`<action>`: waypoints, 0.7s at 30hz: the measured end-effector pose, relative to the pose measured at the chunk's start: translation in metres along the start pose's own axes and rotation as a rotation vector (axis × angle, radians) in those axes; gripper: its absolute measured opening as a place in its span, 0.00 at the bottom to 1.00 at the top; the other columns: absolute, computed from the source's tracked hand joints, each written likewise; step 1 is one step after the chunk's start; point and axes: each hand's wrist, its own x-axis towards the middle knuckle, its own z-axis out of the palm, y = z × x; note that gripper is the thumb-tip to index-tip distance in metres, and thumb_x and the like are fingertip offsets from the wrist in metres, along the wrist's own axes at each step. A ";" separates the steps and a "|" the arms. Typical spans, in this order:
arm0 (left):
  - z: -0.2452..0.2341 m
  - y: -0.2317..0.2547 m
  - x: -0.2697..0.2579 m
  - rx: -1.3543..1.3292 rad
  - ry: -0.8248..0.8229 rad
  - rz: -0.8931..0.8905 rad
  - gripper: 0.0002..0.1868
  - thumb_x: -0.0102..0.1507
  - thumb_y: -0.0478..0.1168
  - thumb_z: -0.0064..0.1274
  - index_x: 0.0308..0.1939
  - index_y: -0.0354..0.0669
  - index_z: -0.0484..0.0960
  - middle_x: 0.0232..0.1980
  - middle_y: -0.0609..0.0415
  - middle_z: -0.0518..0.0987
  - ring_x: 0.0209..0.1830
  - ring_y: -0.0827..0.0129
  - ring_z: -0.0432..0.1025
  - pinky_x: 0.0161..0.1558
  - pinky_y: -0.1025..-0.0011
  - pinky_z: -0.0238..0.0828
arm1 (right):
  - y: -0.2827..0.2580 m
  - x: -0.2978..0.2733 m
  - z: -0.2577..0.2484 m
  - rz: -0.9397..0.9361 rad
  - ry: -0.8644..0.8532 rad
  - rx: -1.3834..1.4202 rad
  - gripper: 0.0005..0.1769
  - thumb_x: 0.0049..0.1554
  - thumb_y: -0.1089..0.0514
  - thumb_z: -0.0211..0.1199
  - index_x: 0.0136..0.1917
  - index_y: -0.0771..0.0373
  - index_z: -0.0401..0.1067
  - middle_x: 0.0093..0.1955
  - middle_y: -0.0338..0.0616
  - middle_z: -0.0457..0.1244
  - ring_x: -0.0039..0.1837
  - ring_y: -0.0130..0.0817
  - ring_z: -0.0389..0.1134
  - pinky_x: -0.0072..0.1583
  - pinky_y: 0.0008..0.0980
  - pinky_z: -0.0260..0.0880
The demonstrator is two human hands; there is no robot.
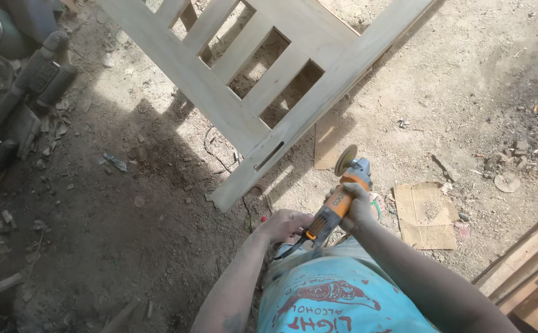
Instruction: The person uses an angle grinder with a sanding disc to smooth the surfaces of a wooden headboard frame. They move the tool along the edges and flat surfaces, generating wood dust while sanding different sections of the frame.
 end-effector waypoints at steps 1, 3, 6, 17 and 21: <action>-0.007 0.000 0.003 0.011 -0.179 -0.098 0.29 0.60 0.65 0.56 0.43 0.41 0.87 0.36 0.51 0.83 0.31 0.65 0.72 0.34 0.63 0.67 | 0.027 -0.003 0.004 0.021 0.007 0.018 0.28 0.48 0.53 0.60 0.60 0.63 0.60 0.44 0.48 0.63 0.47 0.42 0.69 0.54 0.48 0.74; -0.011 -0.013 0.006 0.182 -0.177 -0.093 0.27 0.51 0.58 0.65 0.41 0.41 0.86 0.36 0.51 0.84 0.34 0.65 0.77 0.39 0.66 0.74 | 0.069 0.006 0.015 0.049 -0.008 0.064 0.25 0.48 0.51 0.61 0.56 0.63 0.61 0.43 0.50 0.63 0.47 0.46 0.69 0.53 0.50 0.74; -0.039 -0.061 -0.013 0.284 -0.145 -0.058 0.30 0.45 0.54 0.69 0.42 0.35 0.86 0.39 0.48 0.86 0.37 0.63 0.81 0.44 0.67 0.78 | 0.148 0.007 0.029 0.060 -0.023 0.166 0.21 0.49 0.50 0.62 0.52 0.63 0.63 0.44 0.52 0.64 0.48 0.49 0.70 0.55 0.50 0.74; -0.119 -0.149 -0.097 0.578 0.065 -0.205 0.36 0.46 0.51 0.65 0.55 0.41 0.74 0.51 0.39 0.82 0.53 0.47 0.77 0.54 0.56 0.75 | 0.321 0.029 0.058 0.232 -0.092 0.329 0.21 0.54 0.52 0.66 0.56 0.65 0.67 0.48 0.53 0.67 0.53 0.48 0.70 0.62 0.50 0.71; -0.134 -0.148 -0.121 0.649 0.087 -0.325 0.37 0.47 0.54 0.66 0.55 0.41 0.74 0.50 0.38 0.82 0.53 0.46 0.77 0.54 0.54 0.75 | 0.347 0.036 0.071 0.298 -0.167 0.378 0.20 0.52 0.54 0.66 0.54 0.66 0.68 0.48 0.52 0.68 0.55 0.48 0.71 0.64 0.51 0.70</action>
